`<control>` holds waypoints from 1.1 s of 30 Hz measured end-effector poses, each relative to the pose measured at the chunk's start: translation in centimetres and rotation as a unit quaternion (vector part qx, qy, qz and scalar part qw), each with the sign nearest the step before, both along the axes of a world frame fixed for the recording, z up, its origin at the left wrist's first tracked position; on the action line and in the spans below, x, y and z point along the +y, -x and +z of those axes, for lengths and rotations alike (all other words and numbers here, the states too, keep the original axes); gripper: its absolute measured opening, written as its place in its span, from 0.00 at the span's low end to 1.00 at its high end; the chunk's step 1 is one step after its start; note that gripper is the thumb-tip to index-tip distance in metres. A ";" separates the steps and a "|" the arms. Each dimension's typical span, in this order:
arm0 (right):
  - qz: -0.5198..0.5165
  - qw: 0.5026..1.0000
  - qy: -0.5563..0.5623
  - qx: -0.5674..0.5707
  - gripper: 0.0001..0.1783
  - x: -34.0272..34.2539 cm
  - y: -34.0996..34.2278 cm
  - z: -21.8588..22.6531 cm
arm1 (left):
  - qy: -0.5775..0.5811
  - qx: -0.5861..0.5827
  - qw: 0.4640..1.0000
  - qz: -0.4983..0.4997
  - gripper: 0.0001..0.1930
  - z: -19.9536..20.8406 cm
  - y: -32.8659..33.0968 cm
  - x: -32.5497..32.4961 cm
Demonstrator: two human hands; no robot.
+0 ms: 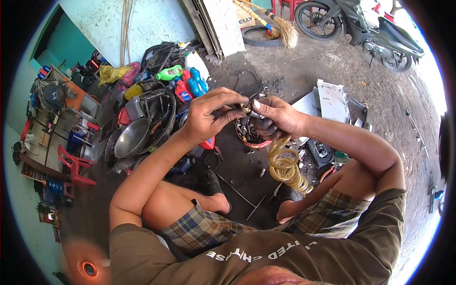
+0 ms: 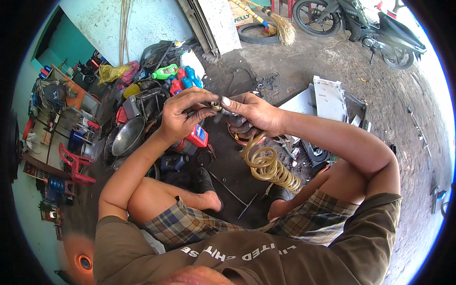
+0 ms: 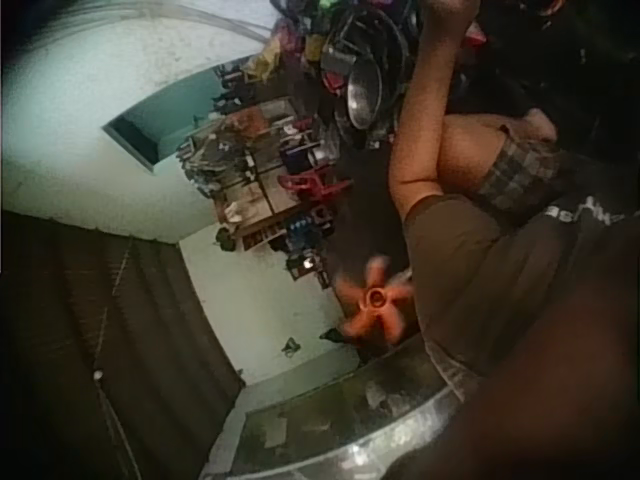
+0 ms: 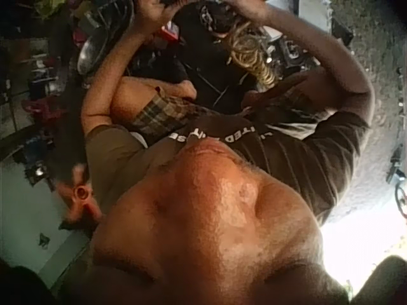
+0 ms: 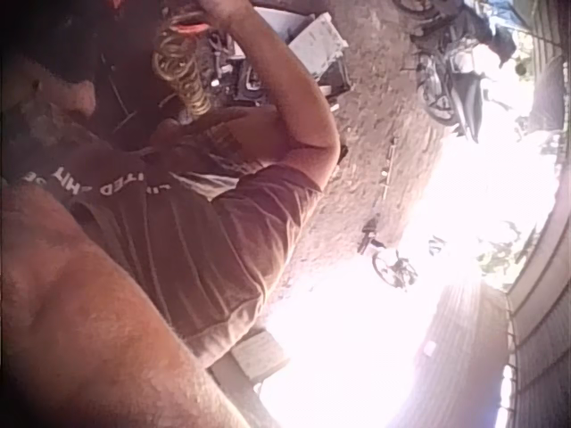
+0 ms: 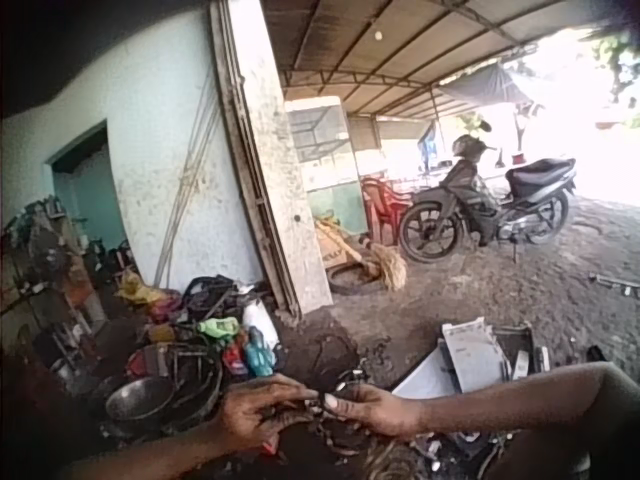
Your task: The person sits on the floor and assembles small mechanical components by hand. They pick up a brass fitting and a black rubber seal from a bucket, fit them together, and then use a metal rod to press the seal into the fitting.
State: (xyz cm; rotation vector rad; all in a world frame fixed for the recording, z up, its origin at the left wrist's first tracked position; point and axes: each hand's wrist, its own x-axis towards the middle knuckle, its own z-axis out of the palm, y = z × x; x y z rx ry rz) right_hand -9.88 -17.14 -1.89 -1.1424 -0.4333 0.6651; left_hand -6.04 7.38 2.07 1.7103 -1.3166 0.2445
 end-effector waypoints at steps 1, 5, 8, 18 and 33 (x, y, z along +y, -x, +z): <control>-0.008 1.000 0.004 -0.005 0.28 -0.1 0.0 -0.1 | 0.012 0.015 1.000 0.007 0.17 0.0 0.1 -0.1; -0.015 0.999 0.006 -0.028 0.29 -0.2 -0.2 -0.2 | 0.012 0.039 0.999 -0.001 0.22 -0.4 -0.1 0.1; -0.027 0.996 0.033 -0.074 0.28 -0.2 -0.6 -0.4 | 0.007 0.042 0.999 -0.001 0.22 -0.5 -0.2 0.1; -0.039 0.984 0.081 -0.157 0.19 -0.7 -0.4 0.7 | -0.008 0.038 0.999 0.006 0.14 0.1 -0.1 -0.2; -0.044 0.985 0.070 -0.149 0.17 -1.0 -1.2 -0.4 | -0.011 0.092 0.996 0.002 0.14 -0.1 0.1 -0.2</control>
